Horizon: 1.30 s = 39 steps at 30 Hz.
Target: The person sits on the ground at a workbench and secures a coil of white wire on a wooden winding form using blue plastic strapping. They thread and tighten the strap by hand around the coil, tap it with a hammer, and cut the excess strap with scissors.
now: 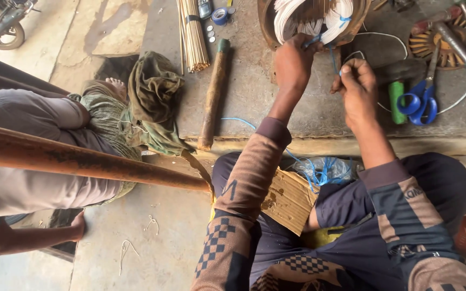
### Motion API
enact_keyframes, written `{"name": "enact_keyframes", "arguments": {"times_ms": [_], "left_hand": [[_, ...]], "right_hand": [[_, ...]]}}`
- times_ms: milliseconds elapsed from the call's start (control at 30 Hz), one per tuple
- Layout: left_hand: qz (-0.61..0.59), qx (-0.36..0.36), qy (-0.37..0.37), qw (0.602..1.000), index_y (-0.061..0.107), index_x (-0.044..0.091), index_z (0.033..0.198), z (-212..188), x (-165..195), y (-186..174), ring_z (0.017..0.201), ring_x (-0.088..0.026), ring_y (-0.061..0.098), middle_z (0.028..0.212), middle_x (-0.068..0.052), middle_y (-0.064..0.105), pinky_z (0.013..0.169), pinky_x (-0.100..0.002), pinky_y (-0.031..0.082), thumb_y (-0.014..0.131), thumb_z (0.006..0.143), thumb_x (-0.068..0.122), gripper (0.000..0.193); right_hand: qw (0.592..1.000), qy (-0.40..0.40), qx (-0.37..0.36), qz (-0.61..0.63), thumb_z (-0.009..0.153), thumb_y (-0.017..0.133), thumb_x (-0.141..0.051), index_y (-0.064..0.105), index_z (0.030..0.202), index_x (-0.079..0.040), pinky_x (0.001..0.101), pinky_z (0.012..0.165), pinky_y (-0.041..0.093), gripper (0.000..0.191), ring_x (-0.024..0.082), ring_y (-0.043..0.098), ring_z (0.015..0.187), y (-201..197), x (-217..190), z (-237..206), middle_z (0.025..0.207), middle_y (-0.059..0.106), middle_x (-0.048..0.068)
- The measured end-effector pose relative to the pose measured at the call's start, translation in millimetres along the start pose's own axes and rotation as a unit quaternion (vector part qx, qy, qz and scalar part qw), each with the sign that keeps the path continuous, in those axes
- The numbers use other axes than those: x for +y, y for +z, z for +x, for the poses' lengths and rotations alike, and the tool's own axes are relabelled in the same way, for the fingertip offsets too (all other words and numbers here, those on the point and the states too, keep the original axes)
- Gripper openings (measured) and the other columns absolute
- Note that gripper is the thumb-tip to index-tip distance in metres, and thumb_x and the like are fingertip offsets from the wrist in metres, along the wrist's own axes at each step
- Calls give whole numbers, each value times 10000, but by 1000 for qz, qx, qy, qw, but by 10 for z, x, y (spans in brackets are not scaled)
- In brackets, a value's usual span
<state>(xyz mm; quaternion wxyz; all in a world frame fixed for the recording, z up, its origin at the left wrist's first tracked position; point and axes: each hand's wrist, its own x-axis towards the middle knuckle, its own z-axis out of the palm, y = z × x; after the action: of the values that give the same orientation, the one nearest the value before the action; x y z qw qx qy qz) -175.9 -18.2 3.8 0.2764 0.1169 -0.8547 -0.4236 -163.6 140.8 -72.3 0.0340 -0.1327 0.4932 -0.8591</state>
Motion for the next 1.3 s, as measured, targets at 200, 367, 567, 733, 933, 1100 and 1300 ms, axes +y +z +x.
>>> {"name": "enact_keyframes", "arguments": {"times_ms": [200, 367, 567, 733, 933, 1100, 1300], "left_hand": [[18, -33, -25, 999, 799, 124, 933, 80, -12, -57, 763, -324, 755, 827, -140, 773, 695, -409, 565, 839, 759, 314, 261], [11, -24, 39, 999, 775, 79, 934, 156, 11, -77, 789, -360, 740, 834, -169, 761, 689, -432, 571, 831, 724, 290, 303], [-11, -57, -24, 998, 773, 53, 955, 130, 62, 55, 818, -375, 739, 845, -202, 753, 751, -440, 571, 758, 930, 332, 281], [3, -27, 69, 997, 753, 57, 1017, 4, -47, -12, 824, -378, 723, 861, -196, 740, 712, -444, 548, 773, 792, 185, 259], [-5, 3, 72, 997, 783, 76, 999, 0, -29, -11, 807, -340, 732, 881, -177, 751, 710, -416, 550, 813, 800, 184, 228], [-1, -15, 40, 999, 793, 76, 1005, 25, -37, 19, 742, -274, 739, 856, -151, 764, 685, -386, 547, 828, 782, 195, 256], [-59, -5, 75, 995, 778, 54, 1032, 58, -55, 86, 731, -197, 769, 893, -105, 783, 681, -339, 592, 814, 786, 218, 297]], "right_hand": [[983, -64, 49, -167, 1105, 675, -148, 630, 1154, -70, 309, 757, 473, 103, 144, 587, 812, 21, 26, 137, 928, 632, 51], [782, -148, 75, -601, 1005, 720, -289, 724, 1011, -43, 483, 699, 513, 247, 428, 670, 865, 73, 0, 328, 949, 720, 223], [822, -115, 91, -551, 1023, 655, -314, 706, 828, -18, 517, 638, 488, 359, 452, 648, 739, 130, 11, 279, 798, 666, 238], [853, -59, 93, -510, 1039, 646, -333, 688, 847, -12, 458, 611, 447, 376, 387, 605, 640, 96, -29, 209, 727, 627, 219], [917, 77, 77, -385, 1005, 646, -386, 714, 793, -57, 324, 548, 358, 397, 116, 477, 547, 89, -70, 160, 559, 500, 18], [936, 112, 65, -327, 994, 649, -347, 751, 859, -86, 288, 553, 321, 311, 68, 407, 580, 149, -80, 157, 601, 455, -62], [946, 105, 56, -301, 1034, 613, -384, 689, 833, -83, 270, 555, 321, 370, 64, 413, 587, 275, -103, 172, 621, 476, -58]]}}
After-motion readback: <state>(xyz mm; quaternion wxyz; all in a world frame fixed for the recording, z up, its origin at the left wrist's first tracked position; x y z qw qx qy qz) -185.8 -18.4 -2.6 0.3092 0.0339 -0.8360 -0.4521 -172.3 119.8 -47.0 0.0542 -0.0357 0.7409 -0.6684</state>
